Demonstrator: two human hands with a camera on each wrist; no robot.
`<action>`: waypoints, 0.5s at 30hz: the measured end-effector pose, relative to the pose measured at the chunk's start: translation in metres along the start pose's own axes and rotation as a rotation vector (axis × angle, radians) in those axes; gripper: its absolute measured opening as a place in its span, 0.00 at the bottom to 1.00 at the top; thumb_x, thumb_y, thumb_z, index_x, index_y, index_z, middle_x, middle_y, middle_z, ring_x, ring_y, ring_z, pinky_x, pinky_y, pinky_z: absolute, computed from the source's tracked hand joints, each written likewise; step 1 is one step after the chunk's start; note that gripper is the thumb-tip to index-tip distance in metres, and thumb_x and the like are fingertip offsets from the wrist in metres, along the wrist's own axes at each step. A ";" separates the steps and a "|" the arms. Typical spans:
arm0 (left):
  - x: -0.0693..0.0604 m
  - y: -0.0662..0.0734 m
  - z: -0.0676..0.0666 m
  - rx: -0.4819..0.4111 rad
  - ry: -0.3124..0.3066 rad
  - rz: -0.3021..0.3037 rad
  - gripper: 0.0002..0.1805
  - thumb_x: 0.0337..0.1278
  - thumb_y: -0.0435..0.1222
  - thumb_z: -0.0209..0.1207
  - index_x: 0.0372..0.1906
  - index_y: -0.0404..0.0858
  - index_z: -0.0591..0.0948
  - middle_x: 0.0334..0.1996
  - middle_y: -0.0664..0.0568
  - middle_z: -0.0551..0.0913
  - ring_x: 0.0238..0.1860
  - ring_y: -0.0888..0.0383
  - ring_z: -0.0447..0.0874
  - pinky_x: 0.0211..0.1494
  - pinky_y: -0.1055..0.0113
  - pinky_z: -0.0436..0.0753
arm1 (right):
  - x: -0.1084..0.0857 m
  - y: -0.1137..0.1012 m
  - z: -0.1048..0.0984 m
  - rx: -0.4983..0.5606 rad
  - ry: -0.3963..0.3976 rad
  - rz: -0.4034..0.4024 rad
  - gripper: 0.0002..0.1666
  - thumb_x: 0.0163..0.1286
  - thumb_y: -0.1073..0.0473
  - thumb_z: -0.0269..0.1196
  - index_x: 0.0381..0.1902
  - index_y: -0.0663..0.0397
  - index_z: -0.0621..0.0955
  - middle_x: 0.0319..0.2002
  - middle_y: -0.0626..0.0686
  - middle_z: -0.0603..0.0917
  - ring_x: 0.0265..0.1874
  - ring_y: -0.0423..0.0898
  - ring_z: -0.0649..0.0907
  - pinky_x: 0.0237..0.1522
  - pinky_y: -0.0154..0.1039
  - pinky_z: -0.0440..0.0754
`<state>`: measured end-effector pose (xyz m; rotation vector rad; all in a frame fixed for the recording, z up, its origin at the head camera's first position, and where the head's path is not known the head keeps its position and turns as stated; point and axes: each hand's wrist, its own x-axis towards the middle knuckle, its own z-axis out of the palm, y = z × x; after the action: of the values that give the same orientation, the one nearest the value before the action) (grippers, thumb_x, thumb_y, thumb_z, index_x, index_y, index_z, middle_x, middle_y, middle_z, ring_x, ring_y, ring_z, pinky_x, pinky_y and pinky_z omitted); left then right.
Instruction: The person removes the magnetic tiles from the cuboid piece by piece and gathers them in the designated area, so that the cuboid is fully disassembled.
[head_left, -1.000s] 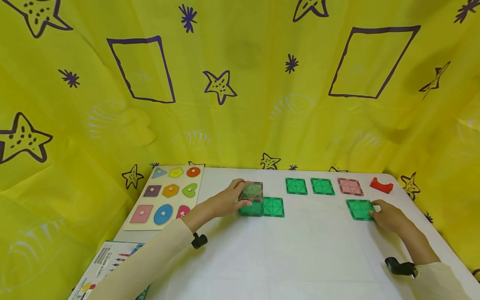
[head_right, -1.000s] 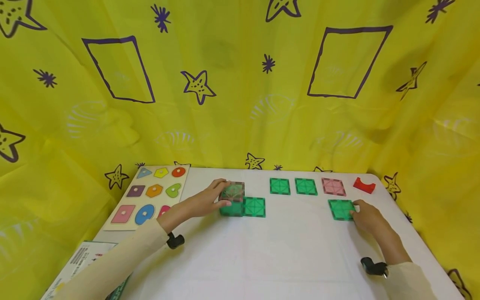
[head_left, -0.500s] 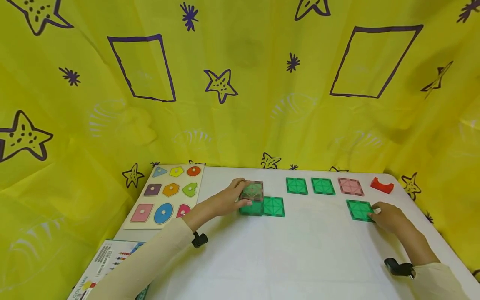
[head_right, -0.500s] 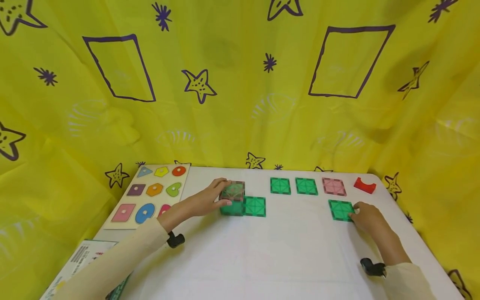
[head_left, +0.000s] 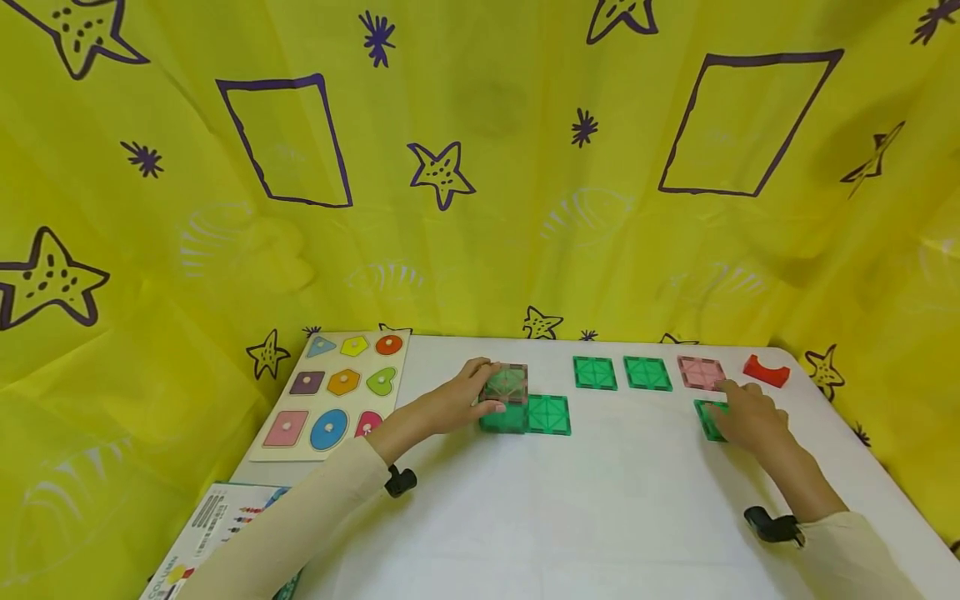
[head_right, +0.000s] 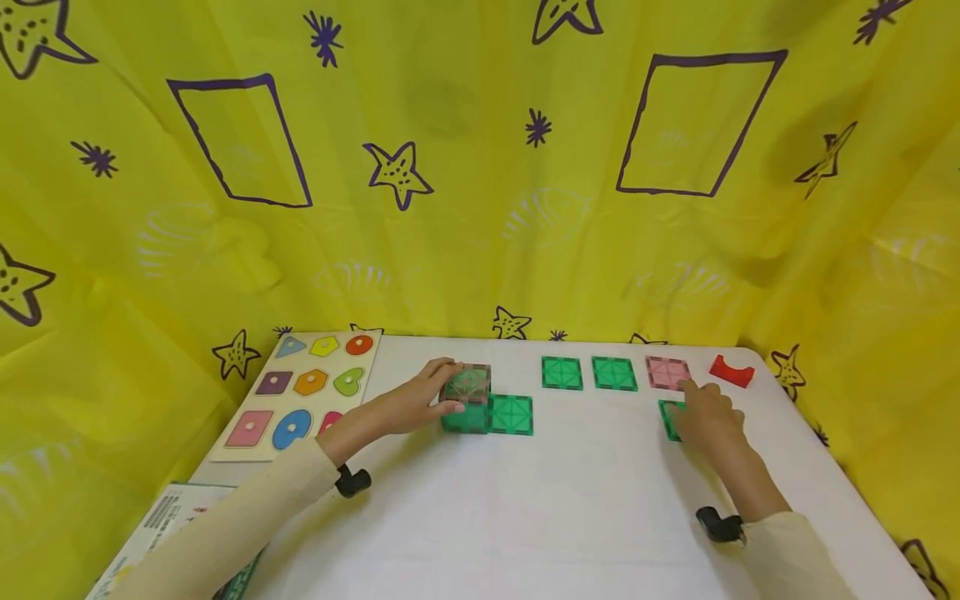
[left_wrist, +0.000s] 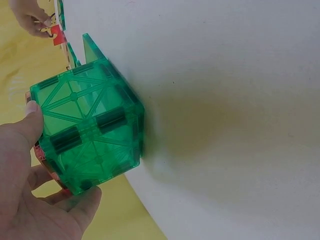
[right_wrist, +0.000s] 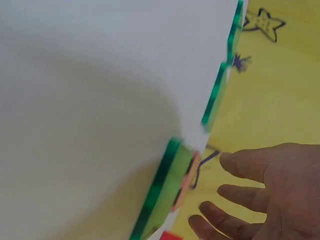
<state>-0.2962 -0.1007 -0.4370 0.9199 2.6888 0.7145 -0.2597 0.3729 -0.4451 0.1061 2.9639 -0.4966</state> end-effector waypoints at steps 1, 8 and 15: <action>0.000 0.000 0.000 0.002 -0.002 -0.002 0.43 0.79 0.54 0.56 0.85 0.40 0.53 0.82 0.38 0.51 0.76 0.41 0.67 0.77 0.47 0.71 | 0.001 -0.008 0.001 0.005 0.014 -0.024 0.39 0.78 0.55 0.61 0.72 0.79 0.60 0.58 0.87 0.64 0.54 0.81 0.69 0.55 0.78 0.71; -0.001 0.001 0.000 0.001 -0.001 -0.005 0.43 0.79 0.54 0.56 0.85 0.39 0.53 0.82 0.39 0.51 0.77 0.42 0.66 0.78 0.48 0.70 | 0.011 -0.061 0.020 0.100 0.109 -0.297 0.39 0.76 0.56 0.66 0.74 0.74 0.67 0.62 0.80 0.73 0.59 0.76 0.75 0.60 0.75 0.76; -0.002 0.003 0.000 -0.015 0.000 -0.003 0.43 0.79 0.53 0.56 0.85 0.39 0.53 0.82 0.36 0.51 0.77 0.41 0.66 0.79 0.47 0.69 | 0.015 -0.116 0.050 0.193 -0.008 -0.492 0.47 0.75 0.47 0.69 0.78 0.69 0.65 0.69 0.75 0.71 0.66 0.72 0.74 0.65 0.71 0.75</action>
<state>-0.2934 -0.1001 -0.4352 0.9127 2.6805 0.7327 -0.2790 0.2477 -0.4575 -0.6158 2.9127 -0.8325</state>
